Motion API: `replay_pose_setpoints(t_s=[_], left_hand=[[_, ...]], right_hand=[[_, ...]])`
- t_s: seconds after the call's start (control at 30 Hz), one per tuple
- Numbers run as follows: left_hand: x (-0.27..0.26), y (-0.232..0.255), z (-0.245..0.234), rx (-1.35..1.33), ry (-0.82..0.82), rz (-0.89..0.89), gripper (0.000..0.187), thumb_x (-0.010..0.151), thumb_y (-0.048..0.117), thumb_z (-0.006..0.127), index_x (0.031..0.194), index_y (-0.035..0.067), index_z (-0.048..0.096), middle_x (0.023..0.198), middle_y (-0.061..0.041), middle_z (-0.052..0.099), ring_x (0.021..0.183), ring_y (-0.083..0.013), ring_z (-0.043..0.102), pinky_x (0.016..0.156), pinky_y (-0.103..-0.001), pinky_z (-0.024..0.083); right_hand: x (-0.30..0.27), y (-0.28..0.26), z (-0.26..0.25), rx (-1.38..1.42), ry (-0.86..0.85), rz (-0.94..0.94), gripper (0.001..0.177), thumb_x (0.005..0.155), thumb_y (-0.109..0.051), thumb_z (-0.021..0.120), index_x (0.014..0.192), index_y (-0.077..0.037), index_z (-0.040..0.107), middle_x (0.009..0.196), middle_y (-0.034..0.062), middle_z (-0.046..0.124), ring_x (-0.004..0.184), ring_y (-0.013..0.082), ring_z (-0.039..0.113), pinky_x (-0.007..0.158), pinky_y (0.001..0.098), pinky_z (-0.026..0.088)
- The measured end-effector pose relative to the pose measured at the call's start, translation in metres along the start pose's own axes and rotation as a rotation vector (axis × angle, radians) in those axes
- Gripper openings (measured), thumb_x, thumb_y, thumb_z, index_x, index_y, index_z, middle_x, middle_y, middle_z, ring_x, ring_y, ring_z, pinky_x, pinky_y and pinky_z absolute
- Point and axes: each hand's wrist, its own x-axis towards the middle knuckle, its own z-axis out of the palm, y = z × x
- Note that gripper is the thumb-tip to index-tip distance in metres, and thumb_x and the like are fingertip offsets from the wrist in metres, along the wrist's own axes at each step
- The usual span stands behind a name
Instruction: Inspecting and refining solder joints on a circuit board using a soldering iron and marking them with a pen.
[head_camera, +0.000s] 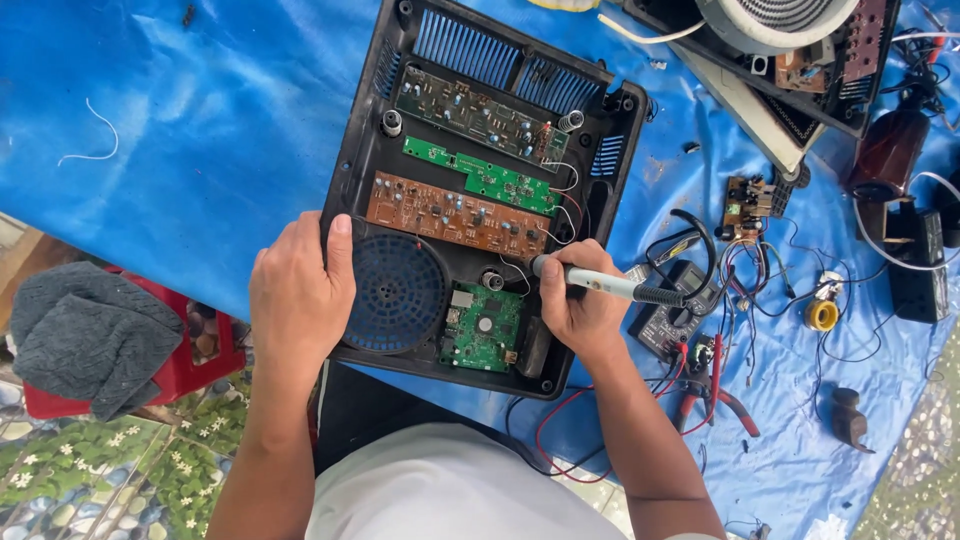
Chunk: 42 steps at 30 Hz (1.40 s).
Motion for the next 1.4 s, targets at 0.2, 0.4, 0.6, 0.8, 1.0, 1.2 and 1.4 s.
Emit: replay_pose_setpoints(t_s=[0.2,0.4,0.6,0.8,1.0,1.2,1.4], left_hand=[[0.001,0.000,-0.001,0.004,0.006,0.012,0.050,0.118,0.037,0.040,0.110,-0.001,0.072,0.080,-0.019,0.069,0.075,-0.0395,0.072,0.069,-0.048,0.054],[0.001,0.002,-0.003,-0.011,0.001,0.022,0.048,0.118,0.035,0.040,0.110,-0.002,0.070,0.080,-0.021,0.068,0.076,-0.0419,0.070,0.069,-0.050,0.054],[0.002,-0.001,0.001,0.026,-0.008,0.025,0.050,0.119,0.029,0.032,0.111,-0.005,0.069,0.082,-0.021,0.069,0.075,-0.0408,0.071,0.069,-0.049,0.054],[0.001,-0.001,0.000,0.034,-0.037,0.006,0.050,0.118,0.029,0.031,0.111,-0.003,0.069,0.079,-0.019,0.068,0.071,-0.0374,0.070,0.069,-0.046,0.056],[0.001,0.001,-0.001,0.034,-0.026,0.031,0.047,0.119,0.027,0.033,0.110,-0.004,0.068,0.078,-0.021,0.067,0.072,-0.0408,0.070,0.067,-0.049,0.055],[0.003,-0.001,0.001,0.040,-0.032,0.011,0.049,0.118,0.028,0.032,0.111,-0.003,0.069,0.078,-0.019,0.069,0.071,-0.0369,0.071,0.068,-0.046,0.056],[0.003,-0.001,0.001,0.041,-0.018,0.021,0.049,0.118,0.026,0.032,0.112,-0.005,0.069,0.080,-0.021,0.069,0.073,-0.0382,0.072,0.068,-0.047,0.056]], right_hand=[[-0.001,0.002,-0.001,0.023,-0.001,0.007,0.007,0.105,-0.009,0.060,0.099,-0.007,0.058,0.066,0.0045,0.059,0.045,0.0172,0.049,0.041,0.0279,0.042],[0.003,-0.002,-0.002,0.011,-0.006,-0.019,0.008,0.106,-0.010,0.059,0.099,-0.006,0.057,0.065,0.0044,0.059,0.045,0.0178,0.049,0.041,0.0281,0.043],[0.004,-0.003,-0.002,0.033,-0.014,-0.010,0.008,0.104,-0.008,0.061,0.098,-0.006,0.057,0.064,0.0057,0.059,0.043,0.0202,0.050,0.040,0.0299,0.043],[0.006,-0.004,-0.002,0.044,-0.015,-0.012,0.007,0.104,-0.006,0.060,0.098,-0.005,0.057,0.061,0.0049,0.056,0.042,0.0184,0.049,0.039,0.0287,0.043],[0.004,-0.001,0.000,0.067,-0.004,-0.012,0.007,0.103,-0.005,0.061,0.097,-0.005,0.058,0.061,0.0051,0.055,0.042,0.0185,0.049,0.039,0.0281,0.042],[0.005,-0.001,0.000,0.073,0.001,-0.008,0.007,0.103,-0.005,0.062,0.097,-0.004,0.058,0.061,0.0069,0.058,0.043,0.0205,0.051,0.039,0.0292,0.043],[0.001,0.004,-0.001,0.053,0.003,-0.021,0.007,0.102,-0.005,0.063,0.097,-0.003,0.058,0.064,0.0081,0.062,0.044,0.0215,0.052,0.040,0.0303,0.044]])
